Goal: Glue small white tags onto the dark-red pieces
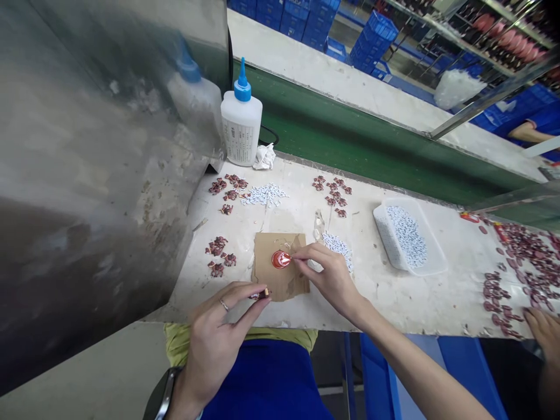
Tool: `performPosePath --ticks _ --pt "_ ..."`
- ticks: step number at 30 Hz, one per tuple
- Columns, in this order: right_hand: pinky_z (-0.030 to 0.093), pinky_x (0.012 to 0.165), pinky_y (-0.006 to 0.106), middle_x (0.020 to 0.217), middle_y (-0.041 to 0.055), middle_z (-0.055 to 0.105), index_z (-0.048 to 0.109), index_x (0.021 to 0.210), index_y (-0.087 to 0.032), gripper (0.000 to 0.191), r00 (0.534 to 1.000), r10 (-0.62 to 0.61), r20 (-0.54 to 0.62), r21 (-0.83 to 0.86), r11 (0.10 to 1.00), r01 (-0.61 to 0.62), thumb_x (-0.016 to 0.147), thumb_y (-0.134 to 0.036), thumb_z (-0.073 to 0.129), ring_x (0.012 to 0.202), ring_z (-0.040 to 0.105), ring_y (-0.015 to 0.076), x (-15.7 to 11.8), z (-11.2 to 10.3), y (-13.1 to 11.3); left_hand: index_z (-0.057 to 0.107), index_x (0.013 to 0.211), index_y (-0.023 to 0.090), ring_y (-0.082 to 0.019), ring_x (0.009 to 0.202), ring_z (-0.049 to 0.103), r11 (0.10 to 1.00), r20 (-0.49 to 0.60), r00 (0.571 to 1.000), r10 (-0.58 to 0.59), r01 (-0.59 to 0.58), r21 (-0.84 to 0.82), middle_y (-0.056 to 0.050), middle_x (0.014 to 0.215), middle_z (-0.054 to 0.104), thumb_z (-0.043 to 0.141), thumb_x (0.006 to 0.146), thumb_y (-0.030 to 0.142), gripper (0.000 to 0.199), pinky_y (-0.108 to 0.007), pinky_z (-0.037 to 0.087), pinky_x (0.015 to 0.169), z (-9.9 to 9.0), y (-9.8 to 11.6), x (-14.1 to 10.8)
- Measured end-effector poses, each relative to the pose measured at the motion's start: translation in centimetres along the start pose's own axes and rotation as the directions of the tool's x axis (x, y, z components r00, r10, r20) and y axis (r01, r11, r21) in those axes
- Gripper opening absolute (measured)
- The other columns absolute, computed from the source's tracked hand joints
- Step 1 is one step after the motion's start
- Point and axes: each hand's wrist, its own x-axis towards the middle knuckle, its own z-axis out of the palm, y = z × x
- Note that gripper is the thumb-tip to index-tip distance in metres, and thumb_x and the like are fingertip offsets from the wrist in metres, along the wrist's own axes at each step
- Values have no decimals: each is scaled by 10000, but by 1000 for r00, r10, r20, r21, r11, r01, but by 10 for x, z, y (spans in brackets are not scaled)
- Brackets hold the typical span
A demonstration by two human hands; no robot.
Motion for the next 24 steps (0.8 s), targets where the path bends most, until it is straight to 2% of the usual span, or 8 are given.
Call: performPosePath --ticks 3,6,11,15,21,24 --pt "558 784 341 954 26 752 723 990 -227 163 1000 15 -18 13 1000 -15 960 -90 641 880 702 191 0 -1 1 688 1075 256 -19 893 707 1000 -7 1000 0 0 -4 77 992 744 736 881 108 248 -91 543 909 1 0 0" --pt "559 767 338 921 20 757 732 977 -227 151 995 57 -78 90 995 -50 944 -98 663 848 710 184 -2 -4 -9 692 1069 252 -26 895 707 1000 -13 1000 15 -15 1 69 987 743 737 880 103 245 -100 549 899 1 3 2" --pt "577 785 318 919 -4 775 742 943 -239 166 992 104 -70 378 923 -70 899 -83 708 868 732 164 -11 -12 -52 701 1034 273 -16 887 717 1000 -15 1000 12 -12 17 99 995 755 747 875 117 227 -80 543 902 -3 14 4" --pt "594 813 319 952 3 786 753 977 -236 199 993 101 -56 500 864 -60 888 -62 717 911 746 164 -22 -12 -80 706 1043 283 -1 878 726 1000 10 1000 19 -19 -4 125 1006 763 734 890 130 219 -57 543 901 -6 21 4" --pt "598 788 292 957 -4 788 758 1011 -241 189 991 131 5 531 840 -114 913 -85 715 880 741 141 -25 -9 -85 706 1051 268 -11 906 722 999 22 1000 19 -18 -48 104 1030 757 733 879 96 244 -75 554 906 -5 22 2" --pt "610 801 291 966 1 788 761 1021 -238 177 995 100 5 523 848 -88 918 -99 722 890 746 144 -23 -9 -83 707 1051 265 -19 902 721 999 23 1000 20 -19 -43 100 1027 757 742 871 93 252 -88 558 910 -5 21 2"
